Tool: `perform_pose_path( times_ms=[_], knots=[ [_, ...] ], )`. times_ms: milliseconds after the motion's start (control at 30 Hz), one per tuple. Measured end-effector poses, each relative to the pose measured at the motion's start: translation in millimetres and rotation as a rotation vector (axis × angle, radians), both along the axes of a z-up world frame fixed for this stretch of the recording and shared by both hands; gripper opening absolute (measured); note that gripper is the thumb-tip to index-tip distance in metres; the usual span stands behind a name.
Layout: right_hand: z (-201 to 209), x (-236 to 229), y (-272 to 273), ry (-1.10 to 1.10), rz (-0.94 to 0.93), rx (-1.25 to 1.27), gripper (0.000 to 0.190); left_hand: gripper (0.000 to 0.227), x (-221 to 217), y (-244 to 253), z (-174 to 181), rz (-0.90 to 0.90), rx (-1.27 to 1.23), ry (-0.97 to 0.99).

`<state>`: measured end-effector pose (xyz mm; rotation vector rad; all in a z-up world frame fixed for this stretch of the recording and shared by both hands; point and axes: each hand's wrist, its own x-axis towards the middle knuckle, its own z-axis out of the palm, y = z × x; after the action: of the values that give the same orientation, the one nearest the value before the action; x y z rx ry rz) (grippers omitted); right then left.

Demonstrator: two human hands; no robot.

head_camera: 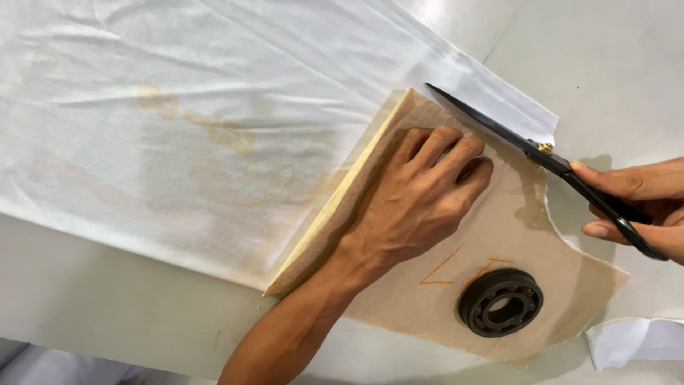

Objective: The person places a pattern on white fabric and uses shears to cut along the pattern edges. After cutting, the person removes the pattern and sets the cut fabric piece aside. The person then picks up a folded white t-shirt and unfolds it on the table.

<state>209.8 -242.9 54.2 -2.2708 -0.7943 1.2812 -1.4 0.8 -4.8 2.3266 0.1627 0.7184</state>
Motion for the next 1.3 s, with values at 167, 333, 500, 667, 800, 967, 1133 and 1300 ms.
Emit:
perform_pose_path(
  times_ms=[167, 333, 500, 667, 800, 967, 1133, 1300],
  knots=[
    [-6, 10, -7, 0.093, -0.015, 0.036, 0.085, 0.016, 0, 0, -1, 0.011, -0.009, -0.005],
    [-1, 3, 14, 0.038, 0.011, -0.020, 0.083, 0.015, 0, 0, 1, 0.007, -0.018, -0.008],
    [-9, -2, 24, 0.104, 0.009, 0.128, 0.080, 0.015, 0, -1, 0, 0.000, -0.067, 0.002],
    [-10, -7, 23, 0.089, -0.044, 0.094, 0.080, 0.014, 0, 0, 0, -0.005, -0.084, 0.005],
    [-9, -8, 26, 0.080, -0.052, 0.086, 0.080, 0.015, 0, 3, 2, -0.009, -0.100, 0.000],
    [-6, -6, 34, 0.086, -0.034, 0.050, 0.083, 0.012, -1, 1, -2, -0.022, -0.115, 0.024],
    [-3, -13, 43, 0.074, -0.035, 0.077, 0.081, 0.012, -1, 1, -2, -0.030, -0.154, 0.018],
    [-1, -18, 50, 0.079, -0.058, 0.068, 0.081, 0.014, -1, 0, -5, -0.038, -0.234, -0.006]
  ],
)
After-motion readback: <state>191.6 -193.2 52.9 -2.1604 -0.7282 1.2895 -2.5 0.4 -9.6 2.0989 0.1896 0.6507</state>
